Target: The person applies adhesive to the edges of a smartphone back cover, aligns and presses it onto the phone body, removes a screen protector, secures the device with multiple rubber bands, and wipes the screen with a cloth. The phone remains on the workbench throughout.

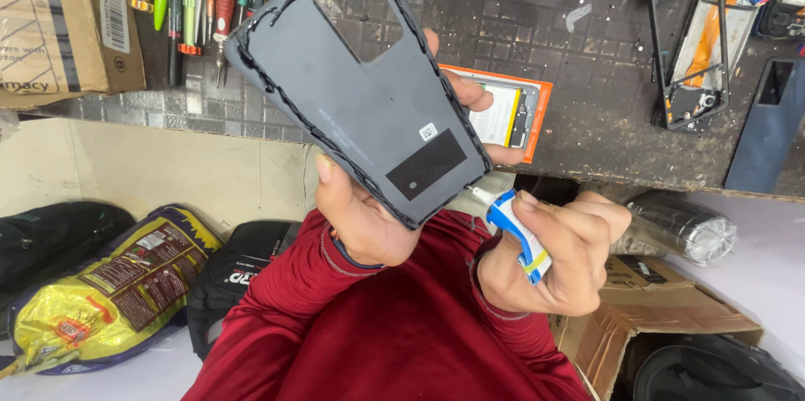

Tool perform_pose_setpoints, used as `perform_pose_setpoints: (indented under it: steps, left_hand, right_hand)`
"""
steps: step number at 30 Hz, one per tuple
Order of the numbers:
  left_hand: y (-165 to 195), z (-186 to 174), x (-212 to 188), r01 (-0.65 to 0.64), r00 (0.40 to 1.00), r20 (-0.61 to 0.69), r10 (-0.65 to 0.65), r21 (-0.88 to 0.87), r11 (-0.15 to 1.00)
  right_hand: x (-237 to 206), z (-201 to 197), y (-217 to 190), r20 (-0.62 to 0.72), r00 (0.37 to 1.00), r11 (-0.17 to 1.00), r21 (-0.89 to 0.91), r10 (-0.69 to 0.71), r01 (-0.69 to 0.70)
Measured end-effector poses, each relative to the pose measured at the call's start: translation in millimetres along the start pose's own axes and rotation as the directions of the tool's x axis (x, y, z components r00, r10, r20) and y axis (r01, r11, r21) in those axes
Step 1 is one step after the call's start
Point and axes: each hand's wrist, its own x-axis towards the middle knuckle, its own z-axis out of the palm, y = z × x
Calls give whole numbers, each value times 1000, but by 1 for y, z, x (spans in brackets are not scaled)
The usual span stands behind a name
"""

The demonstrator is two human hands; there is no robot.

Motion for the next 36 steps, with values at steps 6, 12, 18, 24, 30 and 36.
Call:
perform_pose_setpoints:
  steps: [6,12,18,24,30,36]
  left_hand:
    - [2,2,1,19,1000,-6,-19,43,999]
    - [1,4,1,-15,1000,5,15,64,998]
    - [-5,1,0,-54,999,14,53,133,990]
    - [-5,2,-2,-38,999,22,37,53,998]
    - [-1,6,0,-27,999,18,26,37,999]
    - [-6,0,-3,7,1000,0,-7,22,1000]
  right_hand:
    - [0,0,-4,14,1000,1000,-18,-4,4]
    - [1,-1,-4,2,1000,998,-59,-11,11]
    - [-4,-6,-6,72,996,999,8,-51,50]
    - [4,-15,-4,226,953,976,126,-202,176]
    - [-3,6,-9,-137,987,966,231,-88,118]
    - [-11,15,23,-304,934,888,460,187,-28]
